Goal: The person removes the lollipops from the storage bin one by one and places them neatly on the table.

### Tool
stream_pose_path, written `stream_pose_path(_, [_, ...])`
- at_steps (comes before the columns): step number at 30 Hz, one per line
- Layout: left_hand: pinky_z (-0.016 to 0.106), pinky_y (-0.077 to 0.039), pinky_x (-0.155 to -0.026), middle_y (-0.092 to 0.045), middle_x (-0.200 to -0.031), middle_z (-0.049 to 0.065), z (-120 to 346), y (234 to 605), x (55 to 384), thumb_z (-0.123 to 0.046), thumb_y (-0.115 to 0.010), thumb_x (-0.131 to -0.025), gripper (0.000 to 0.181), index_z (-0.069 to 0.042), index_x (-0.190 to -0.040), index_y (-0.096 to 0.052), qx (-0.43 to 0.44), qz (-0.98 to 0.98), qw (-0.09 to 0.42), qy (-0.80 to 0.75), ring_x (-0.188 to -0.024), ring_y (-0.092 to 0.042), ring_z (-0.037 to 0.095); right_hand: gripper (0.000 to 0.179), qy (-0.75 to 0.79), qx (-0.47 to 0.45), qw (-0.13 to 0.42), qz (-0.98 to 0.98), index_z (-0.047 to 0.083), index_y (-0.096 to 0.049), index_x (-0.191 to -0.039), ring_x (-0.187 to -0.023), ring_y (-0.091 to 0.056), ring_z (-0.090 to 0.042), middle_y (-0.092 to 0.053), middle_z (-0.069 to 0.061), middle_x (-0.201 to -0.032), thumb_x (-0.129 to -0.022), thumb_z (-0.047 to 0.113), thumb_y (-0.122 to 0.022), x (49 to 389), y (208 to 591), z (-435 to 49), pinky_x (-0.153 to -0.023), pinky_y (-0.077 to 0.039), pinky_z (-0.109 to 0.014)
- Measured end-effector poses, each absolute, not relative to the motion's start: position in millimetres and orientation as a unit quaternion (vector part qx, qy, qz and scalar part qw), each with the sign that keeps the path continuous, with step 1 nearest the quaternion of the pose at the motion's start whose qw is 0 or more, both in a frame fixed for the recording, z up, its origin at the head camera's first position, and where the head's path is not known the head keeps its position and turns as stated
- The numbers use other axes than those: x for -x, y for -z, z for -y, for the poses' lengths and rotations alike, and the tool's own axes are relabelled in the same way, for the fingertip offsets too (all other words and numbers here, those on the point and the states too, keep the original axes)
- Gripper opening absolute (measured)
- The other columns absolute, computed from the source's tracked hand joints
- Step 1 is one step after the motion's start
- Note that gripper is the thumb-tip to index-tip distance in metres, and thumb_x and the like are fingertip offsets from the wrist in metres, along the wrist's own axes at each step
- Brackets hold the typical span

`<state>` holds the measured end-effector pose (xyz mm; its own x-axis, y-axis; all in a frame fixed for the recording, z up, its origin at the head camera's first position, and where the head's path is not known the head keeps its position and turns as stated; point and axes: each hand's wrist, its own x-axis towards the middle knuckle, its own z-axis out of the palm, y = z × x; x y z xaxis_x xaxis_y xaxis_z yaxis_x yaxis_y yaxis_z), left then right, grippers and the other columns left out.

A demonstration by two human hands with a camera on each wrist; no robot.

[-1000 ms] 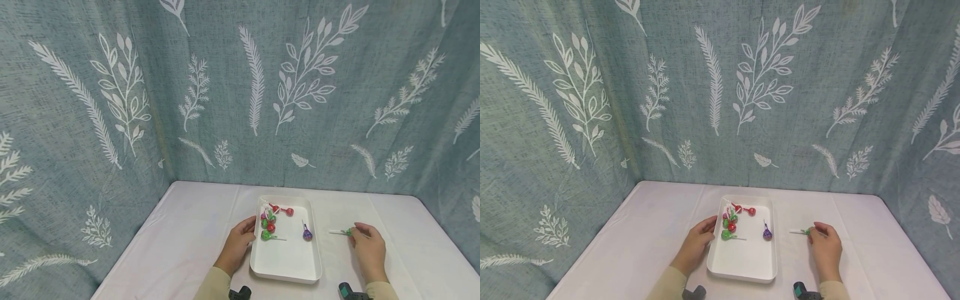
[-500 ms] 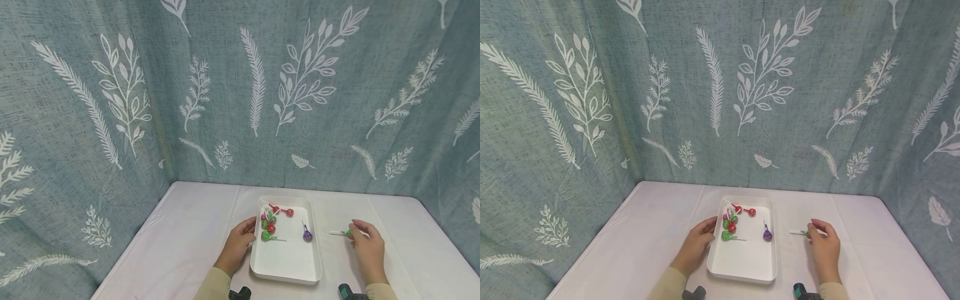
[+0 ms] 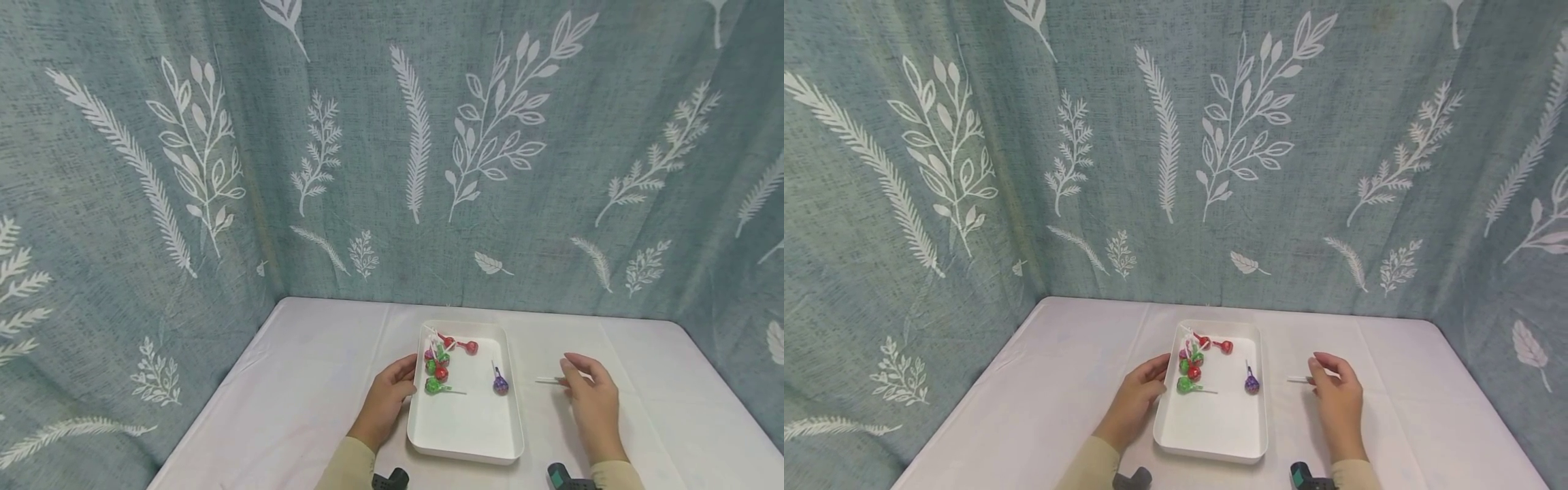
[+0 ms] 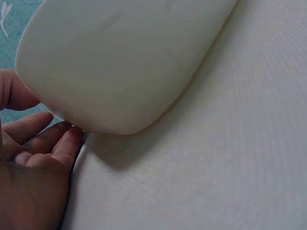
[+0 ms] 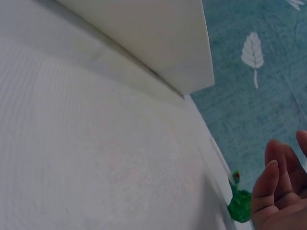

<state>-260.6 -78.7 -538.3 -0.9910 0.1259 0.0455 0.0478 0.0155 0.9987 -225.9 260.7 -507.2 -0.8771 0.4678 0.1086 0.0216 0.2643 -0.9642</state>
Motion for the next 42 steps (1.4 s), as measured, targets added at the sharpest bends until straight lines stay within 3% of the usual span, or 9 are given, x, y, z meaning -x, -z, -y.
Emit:
stream_pose_path(6, [0.05,-0.044,-0.119,-0.056,-0.158,0.019,78.6,538.6,262.0,0.0,-0.06,-0.086,0.07,0.003,-0.156,-0.054,-0.062,-0.714,0.028,-0.697,-0.147,-0.052,0.037,0.044,-0.584,0.132,0.2,0.775,0.003,-0.062,-0.143,-0.102,-0.068,-0.012,-0.06,-0.013,-0.141,-0.113,0.034,-0.061,227.2,502.8,-254.5,-0.081,-0.054,-0.012])
stream_pose_path(13, [0.05,-0.045,-0.118,-0.057,-0.157,0.018,77.8,539.4,263.5,0.0,-0.06,-0.087,0.069,0.002,-0.155,-0.055,-0.063,-0.719,0.023,-0.692,-0.146,-0.053,0.036,0.039,-0.603,0.108,0.197,0.765,0.001,-0.065,-0.139,-0.094,-0.067,-0.004,-0.064,-0.014,-0.136,-0.111,0.028,-0.064,227.8,493.3,-244.9,-0.078,-0.055,-0.016])
stream_pose_path(22, [0.051,-0.044,-0.118,-0.056,-0.157,0.019,77.7,537.9,261.7,0.001,-0.06,-0.085,0.071,0.003,-0.156,-0.054,-0.066,-0.709,0.022,-0.701,-0.146,-0.053,0.037,0.036,-0.62,0.068,0.196,0.756,0.002,-0.066,-0.138,-0.094,-0.067,-0.008,-0.063,-0.012,-0.133,-0.111,0.024,-0.065,222.5,473.0,-227.0,-0.078,-0.056,-0.018])
stream_pose_path(30, [0.05,-0.044,-0.118,-0.056,-0.157,0.02,79.0,537.6,260.5,0.001,-0.06,-0.085,0.07,0.004,-0.155,-0.054,-0.066,-0.71,0.026,-0.7,-0.146,-0.052,0.037,0.033,-0.644,0.036,0.177,0.743,-0.002,-0.067,-0.133,-0.092,-0.07,-0.012,-0.065,-0.011,-0.124,-0.109,0.019,-0.069,215.4,459.3,-208.9,-0.078,-0.057,-0.023])
stream_pose_path(42, [0.052,-0.043,-0.119,-0.056,-0.157,0.019,79.0,534.6,259.7,0.0,-0.06,-0.086,0.069,0.002,-0.155,-0.055,-0.065,-0.706,0.026,-0.704,-0.146,-0.053,0.036,0.033,-0.647,-0.003,0.106,0.755,0.003,-0.066,-0.135,-0.1,-0.068,-0.024,-0.064,-0.014,-0.133,-0.107,0.02,-0.071,210.1,455.7,-179.7,-0.085,-0.061,-0.032])
